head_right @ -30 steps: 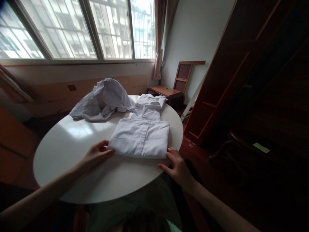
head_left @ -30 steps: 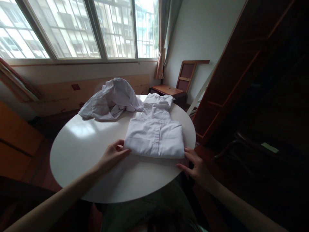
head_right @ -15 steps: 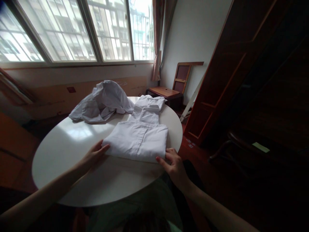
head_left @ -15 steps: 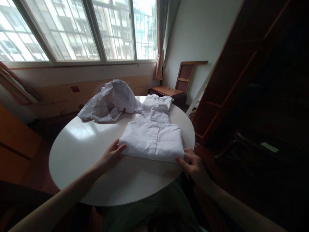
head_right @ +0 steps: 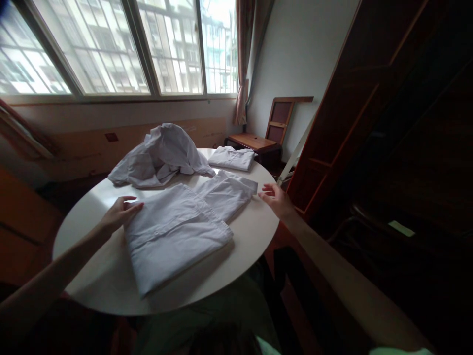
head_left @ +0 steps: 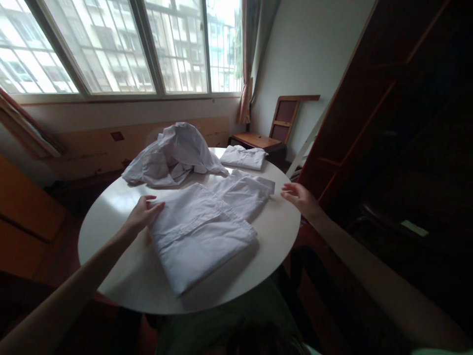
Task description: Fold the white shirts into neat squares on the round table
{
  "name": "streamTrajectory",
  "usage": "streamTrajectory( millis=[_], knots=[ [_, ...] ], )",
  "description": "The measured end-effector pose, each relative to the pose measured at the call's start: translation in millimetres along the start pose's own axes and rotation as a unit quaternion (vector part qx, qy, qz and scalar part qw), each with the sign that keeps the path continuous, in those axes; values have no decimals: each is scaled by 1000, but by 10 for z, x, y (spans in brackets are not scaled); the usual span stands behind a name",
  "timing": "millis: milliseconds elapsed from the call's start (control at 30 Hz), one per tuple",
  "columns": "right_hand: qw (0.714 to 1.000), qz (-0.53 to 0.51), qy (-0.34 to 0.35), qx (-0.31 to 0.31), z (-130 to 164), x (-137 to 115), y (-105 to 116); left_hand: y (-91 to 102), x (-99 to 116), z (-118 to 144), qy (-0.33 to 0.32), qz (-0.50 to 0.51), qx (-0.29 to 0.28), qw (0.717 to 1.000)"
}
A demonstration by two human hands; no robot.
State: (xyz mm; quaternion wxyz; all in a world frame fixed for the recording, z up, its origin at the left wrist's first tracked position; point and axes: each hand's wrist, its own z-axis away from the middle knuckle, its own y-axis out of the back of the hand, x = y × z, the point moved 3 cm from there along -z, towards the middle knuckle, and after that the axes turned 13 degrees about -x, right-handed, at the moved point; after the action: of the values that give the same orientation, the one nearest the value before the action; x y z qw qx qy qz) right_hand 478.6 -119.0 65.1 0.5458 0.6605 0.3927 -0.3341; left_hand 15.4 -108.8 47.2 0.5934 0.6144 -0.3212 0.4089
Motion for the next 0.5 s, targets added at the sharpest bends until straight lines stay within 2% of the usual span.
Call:
streamTrajectory(
  millis=[100,200,233,300,367,400,500],
  knots=[
    [991,-74,-101,-48,-402,240,-86,-59,42,-10,-42,-94,25,994],
    [988,-19,-117,-97,-551,333,-248,-147,213,252,-190,-216,70,955],
    [990,23,-106,-95,-570,342,-283,-211,279,409,-242,-246,52,937],
    [989,107,-77,-64,-589,351,-320,-398,381,780,-318,-286,-60,902],
    [985,161,-60,-30,-600,365,-336,-604,430,1157,-354,-325,-177,859],
    [983,173,-56,-21,-606,376,-344,-694,433,1314,-361,-342,-213,841],
    [985,162,-58,-11,-618,415,-365,-869,373,1563,-368,-385,-229,815]
  ],
)
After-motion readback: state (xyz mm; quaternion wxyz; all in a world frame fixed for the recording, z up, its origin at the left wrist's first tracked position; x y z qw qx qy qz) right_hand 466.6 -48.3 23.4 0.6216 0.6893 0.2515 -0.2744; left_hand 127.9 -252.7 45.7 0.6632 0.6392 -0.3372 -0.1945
